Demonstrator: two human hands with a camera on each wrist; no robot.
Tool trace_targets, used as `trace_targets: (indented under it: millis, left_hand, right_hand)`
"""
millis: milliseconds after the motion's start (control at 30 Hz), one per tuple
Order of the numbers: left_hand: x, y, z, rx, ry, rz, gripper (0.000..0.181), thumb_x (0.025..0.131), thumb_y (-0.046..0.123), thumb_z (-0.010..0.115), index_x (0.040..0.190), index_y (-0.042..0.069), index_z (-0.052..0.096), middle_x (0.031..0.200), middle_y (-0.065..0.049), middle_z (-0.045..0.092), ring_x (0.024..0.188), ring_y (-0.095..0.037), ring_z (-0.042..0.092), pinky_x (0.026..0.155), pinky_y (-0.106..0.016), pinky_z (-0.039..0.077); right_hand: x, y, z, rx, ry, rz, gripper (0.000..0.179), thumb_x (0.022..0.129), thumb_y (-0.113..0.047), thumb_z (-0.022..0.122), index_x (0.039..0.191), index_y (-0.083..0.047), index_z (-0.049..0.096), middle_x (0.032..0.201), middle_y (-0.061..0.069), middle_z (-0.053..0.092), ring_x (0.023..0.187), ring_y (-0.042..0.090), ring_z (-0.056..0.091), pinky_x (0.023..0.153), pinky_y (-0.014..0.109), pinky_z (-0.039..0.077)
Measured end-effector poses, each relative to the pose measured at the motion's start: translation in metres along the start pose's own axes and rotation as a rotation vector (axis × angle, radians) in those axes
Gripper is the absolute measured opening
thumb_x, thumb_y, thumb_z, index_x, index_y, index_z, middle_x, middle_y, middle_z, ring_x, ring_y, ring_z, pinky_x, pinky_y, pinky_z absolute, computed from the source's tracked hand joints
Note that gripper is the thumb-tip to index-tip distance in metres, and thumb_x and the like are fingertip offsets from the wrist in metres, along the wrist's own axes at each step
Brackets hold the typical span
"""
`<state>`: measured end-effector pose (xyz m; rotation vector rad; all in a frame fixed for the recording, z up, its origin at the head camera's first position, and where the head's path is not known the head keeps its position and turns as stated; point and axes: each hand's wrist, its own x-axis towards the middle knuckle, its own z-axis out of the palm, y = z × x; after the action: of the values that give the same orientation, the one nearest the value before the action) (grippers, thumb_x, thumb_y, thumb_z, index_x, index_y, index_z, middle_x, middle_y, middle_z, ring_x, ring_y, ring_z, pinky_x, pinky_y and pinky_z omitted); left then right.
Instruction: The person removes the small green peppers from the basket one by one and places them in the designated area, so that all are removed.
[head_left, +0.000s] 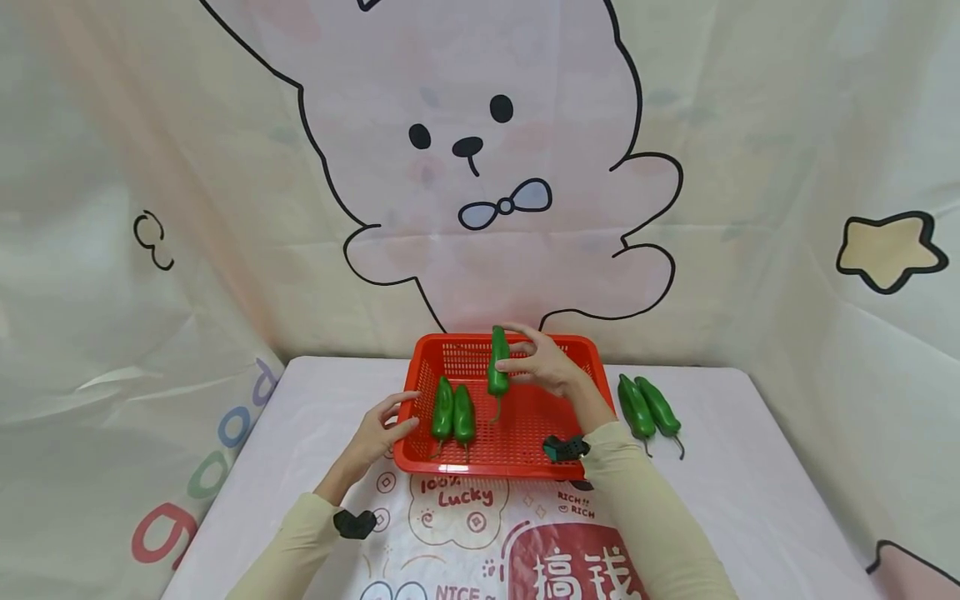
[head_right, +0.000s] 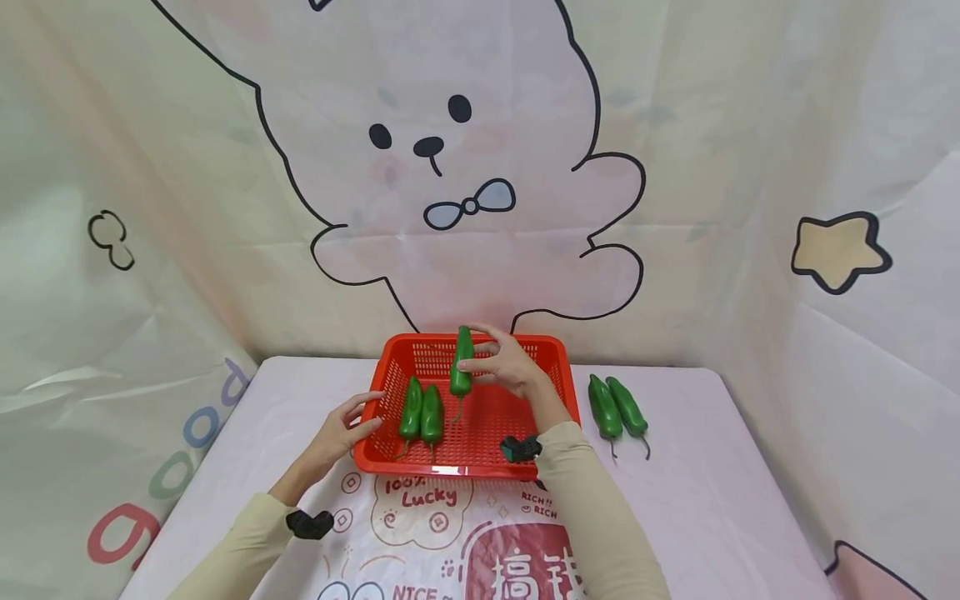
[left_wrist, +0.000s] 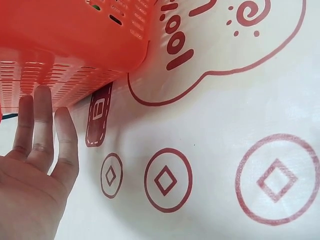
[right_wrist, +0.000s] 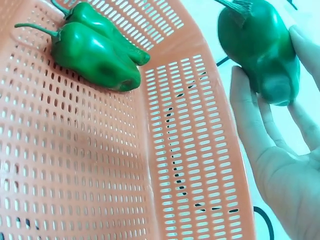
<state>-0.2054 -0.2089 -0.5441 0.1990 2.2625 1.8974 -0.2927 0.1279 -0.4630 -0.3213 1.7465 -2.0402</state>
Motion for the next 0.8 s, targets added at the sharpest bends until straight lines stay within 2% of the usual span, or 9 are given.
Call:
trace_targets:
  millis: [367,600,667,800]
  left_hand:
    - [0.0,0.0,-0.001,-0.009,-0.01,-0.004,0.053,0.097,0.016,0.072,0.147,0.014,0.052,0.14,-0.026,0.051,0.115,-0.044,0.06,0.08,-0.043,0.059]
    - [0.001,0.0,0.0,0.001,-0.001,-0.006,0.053,0.099,0.009,0.068,0.148,0.01,0.05,0.141,-0.026,0.049,0.117,-0.047,0.058,0.081,-0.044,0.059]
    - [-0.001,0.003,0.0,0.002,-0.005,-0.011,0.052,0.099,0.007,0.067,0.148,0.009,0.049,0.142,-0.028,0.048,0.118,-0.048,0.057,0.081,-0.045,0.059]
    - [-0.008,0.021,0.003,-0.007,-0.014,-0.017,0.052,0.099,0.008,0.068,0.148,0.006,0.049,0.142,-0.029,0.048,0.118,-0.049,0.057,0.081,-0.044,0.059]
  right_hand:
    - [-0.016,-0.007,-0.005,-0.062,0.014,-0.036,0.074,0.091,0.005,0.073,0.155,-0.013,0.041,0.139,0.026,0.048,0.108,0.037,0.065,0.086,0.05,0.057]
    - [-0.028,-0.012,-0.009,-0.056,0.054,-0.044,0.072,0.089,0.007,0.074,0.152,-0.012,0.045,0.138,0.026,0.048,0.106,0.039,0.066,0.086,0.051,0.057]
    - [-0.031,-0.012,-0.012,-0.071,0.058,-0.054,0.072,0.089,0.006,0.075,0.152,-0.012,0.045,0.138,0.026,0.048,0.105,0.038,0.067,0.085,0.05,0.057]
    - [-0.039,-0.012,-0.021,-0.09,0.073,-0.075,0.073,0.09,0.005,0.075,0.153,-0.009,0.042,0.138,0.028,0.047,0.105,0.038,0.067,0.086,0.05,0.057]
